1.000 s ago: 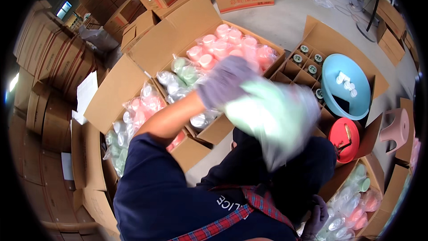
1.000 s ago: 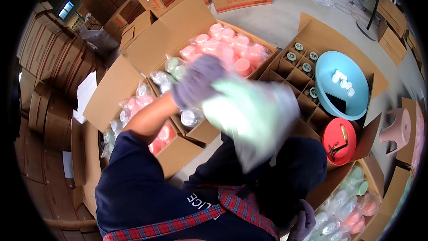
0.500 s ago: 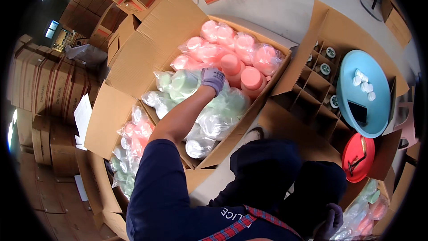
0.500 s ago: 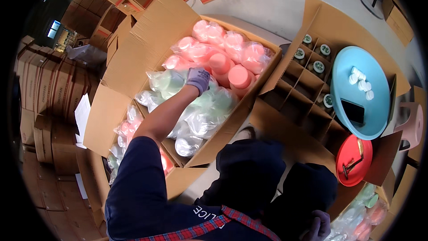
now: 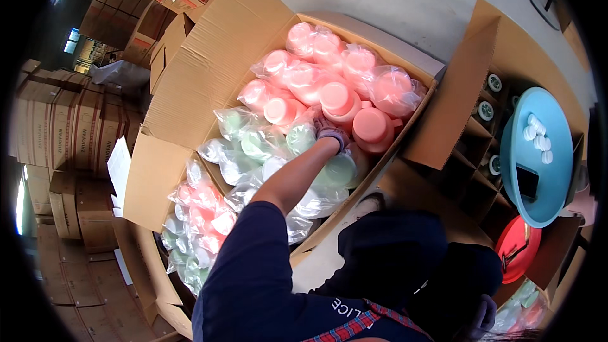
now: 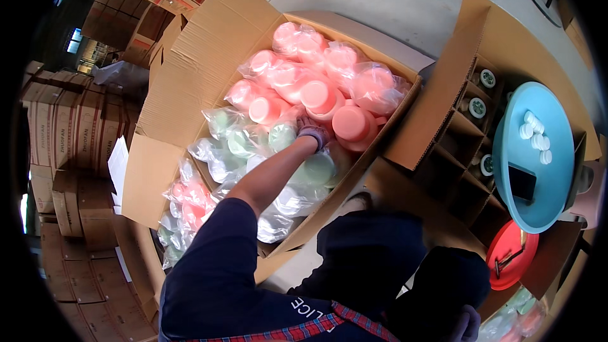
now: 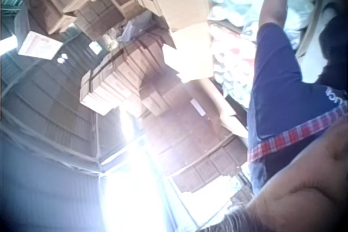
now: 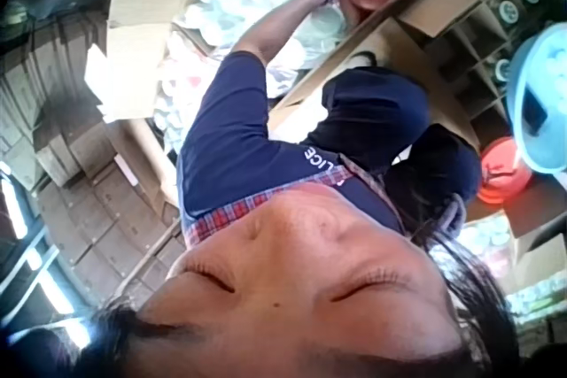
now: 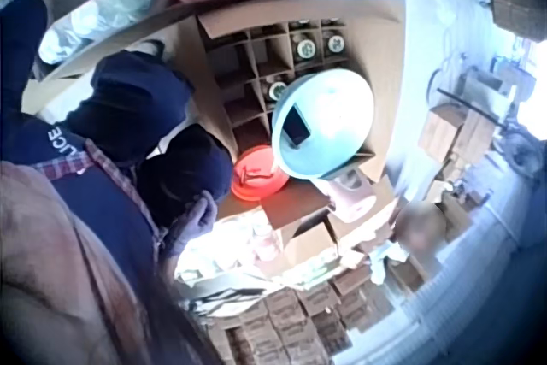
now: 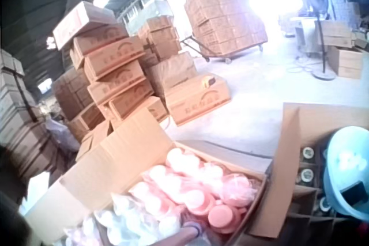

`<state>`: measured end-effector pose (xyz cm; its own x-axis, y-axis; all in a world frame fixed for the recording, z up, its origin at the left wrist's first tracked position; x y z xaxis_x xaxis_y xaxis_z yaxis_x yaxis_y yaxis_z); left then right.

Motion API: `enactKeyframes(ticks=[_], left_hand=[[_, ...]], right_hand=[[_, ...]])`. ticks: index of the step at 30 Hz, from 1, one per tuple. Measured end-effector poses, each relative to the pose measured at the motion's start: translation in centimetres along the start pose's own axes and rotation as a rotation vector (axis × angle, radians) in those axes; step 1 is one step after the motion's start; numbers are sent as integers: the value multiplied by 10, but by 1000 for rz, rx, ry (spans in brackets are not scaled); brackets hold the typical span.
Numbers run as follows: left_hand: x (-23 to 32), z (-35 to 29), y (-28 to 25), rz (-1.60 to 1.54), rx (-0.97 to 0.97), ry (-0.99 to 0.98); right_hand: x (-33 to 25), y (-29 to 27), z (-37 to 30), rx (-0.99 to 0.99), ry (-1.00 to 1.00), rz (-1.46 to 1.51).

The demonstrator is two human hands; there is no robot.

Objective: The person assembles plastic pitchers by inserting metal inner liners, placing lids, and inserting wooden stirrers. They then wrap each completed unit in a plastic bag and place it into a cardboard box.

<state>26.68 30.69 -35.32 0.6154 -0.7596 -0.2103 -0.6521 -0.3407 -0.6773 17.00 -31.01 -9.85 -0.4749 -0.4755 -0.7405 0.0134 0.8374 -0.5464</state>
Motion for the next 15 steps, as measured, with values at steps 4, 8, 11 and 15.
enactKeyframes(ticks=[4,8,11,15], left_hand=[[22,12,-2,-58,-13,394],[27,30,10,-65,-144,401],[23,30,15,-63,-195,428],[24,-55,-32,-35,-222,444]], right_hand=[[-14,13,11,5,-68,-38],[-9,16,17,-10,-67,-68],[-13,22,22,18,-141,-60],[-26,28,22,22,-155,-81]])
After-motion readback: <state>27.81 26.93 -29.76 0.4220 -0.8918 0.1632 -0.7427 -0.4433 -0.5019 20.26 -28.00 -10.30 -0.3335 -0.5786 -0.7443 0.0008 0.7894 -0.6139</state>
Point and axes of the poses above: each hand's wrist, its own z-axis towards the middle knuckle, its own y-axis out of the palm, x = y × z, the point moved 7 cm from there along z, towards the middle knuckle, and after that the axes turned 11 degrees about -z, right-handed, at the moved point
